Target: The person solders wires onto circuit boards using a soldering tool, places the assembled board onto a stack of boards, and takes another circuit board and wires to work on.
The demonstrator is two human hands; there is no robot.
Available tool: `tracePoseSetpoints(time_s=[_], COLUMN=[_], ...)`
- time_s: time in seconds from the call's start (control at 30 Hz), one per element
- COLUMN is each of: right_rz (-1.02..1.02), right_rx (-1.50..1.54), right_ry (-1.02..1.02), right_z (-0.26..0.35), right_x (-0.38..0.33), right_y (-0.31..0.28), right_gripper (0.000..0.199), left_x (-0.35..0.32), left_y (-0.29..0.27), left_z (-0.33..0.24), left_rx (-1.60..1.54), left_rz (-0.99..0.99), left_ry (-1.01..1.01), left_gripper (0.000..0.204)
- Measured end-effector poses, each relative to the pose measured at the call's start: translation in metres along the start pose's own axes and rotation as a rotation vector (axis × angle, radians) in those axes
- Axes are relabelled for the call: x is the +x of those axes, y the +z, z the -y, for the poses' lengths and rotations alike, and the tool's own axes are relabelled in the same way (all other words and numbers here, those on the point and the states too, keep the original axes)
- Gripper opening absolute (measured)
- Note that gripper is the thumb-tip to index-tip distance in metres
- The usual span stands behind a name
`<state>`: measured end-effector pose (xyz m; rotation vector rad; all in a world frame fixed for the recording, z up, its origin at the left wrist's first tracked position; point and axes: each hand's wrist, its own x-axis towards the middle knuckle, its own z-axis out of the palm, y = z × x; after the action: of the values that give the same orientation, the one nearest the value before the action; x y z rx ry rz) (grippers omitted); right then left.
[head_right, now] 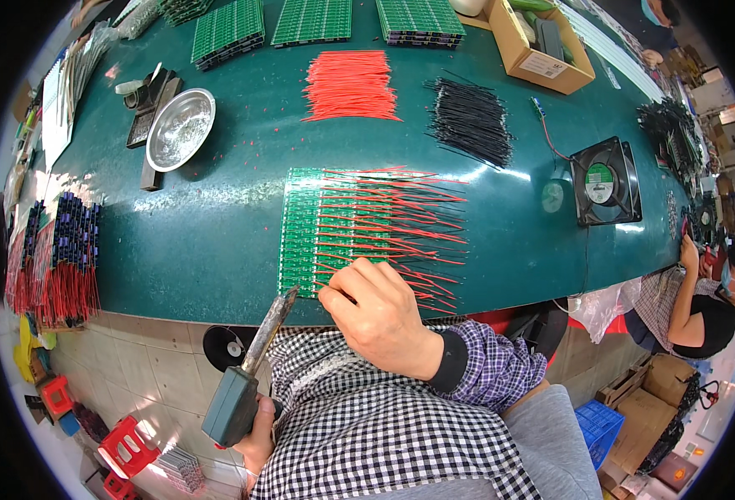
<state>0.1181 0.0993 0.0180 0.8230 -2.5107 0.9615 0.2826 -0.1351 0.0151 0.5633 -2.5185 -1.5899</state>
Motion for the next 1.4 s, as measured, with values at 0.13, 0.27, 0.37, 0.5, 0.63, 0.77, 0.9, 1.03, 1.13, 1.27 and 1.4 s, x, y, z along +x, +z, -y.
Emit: tracePoseSetpoints(time_s=[0.13, 0.27, 0.37, 0.5, 0.63, 0.77, 0.9, 1.03, 1.13, 1.27, 1.4], right_rz=[0.008, 0.035, 0.002, -0.112, -0.268, -0.237, -0.202, -0.091, -0.030, -0.029, -0.069], right_rx=[0.016, 0.038, 0.071, -0.081, -0.228, -0.310, -0.395, -0.279, -0.302, -0.330, -0.353], right_ry=[0.007, 0.040, 0.061, 0.158, 0.253, 0.300, 0.345, 0.229, 0.207, 0.180, 0.165], right_z=[-0.003, 0.003, 0.001, -0.026, -0.072, -0.122, -0.147, -0.163, -0.169, -0.176, -0.181], right_x=[0.000, 0.006, 0.016, 0.033, 0.040, 0.026, 0.022, 0.035, 0.040, 0.040, 0.040], right_y=[0.006, -0.016, -0.033, -0.073, -0.102, -0.106, -0.121, -0.114, -0.112, -0.108, -0.104], right_gripper=[0.020, 0.021, 0.020, 0.014, 0.012, 0.013, 0.014, 0.024, 0.028, 0.028, 0.019], left_x=[0.012, 0.035, 0.082, 0.119, 0.190, 0.228, 0.214, 0.197, 0.180, 0.165, 0.156], left_y=[0.005, 0.016, 0.018, -0.001, 0.015, 0.014, 0.031, 0.022, 0.031, 0.043, 0.050], left_z=[-0.009, -0.015, -0.018, -0.057, -0.085, -0.055, -0.082, -0.081, -0.073, -0.069, -0.075], left_rx=[0.041, -0.146, -0.121, -0.109, -0.082, 0.001, -0.350, -0.516, -0.490, -0.469, -0.456], left_rz=[-0.009, -0.137, -0.321, -0.664, -0.768, -0.527, -0.526, -0.446, -0.394, -0.351, -0.361], left_ry=[0.059, 0.058, 0.103, 0.446, 0.432, 0.234, 0.191, 0.149, 0.101, 0.104, 0.051], left_gripper=[0.024, 0.032, 0.040, 0.037, 0.012, 0.013, 0.021, 0.038, 0.040, 0.037, 0.036])
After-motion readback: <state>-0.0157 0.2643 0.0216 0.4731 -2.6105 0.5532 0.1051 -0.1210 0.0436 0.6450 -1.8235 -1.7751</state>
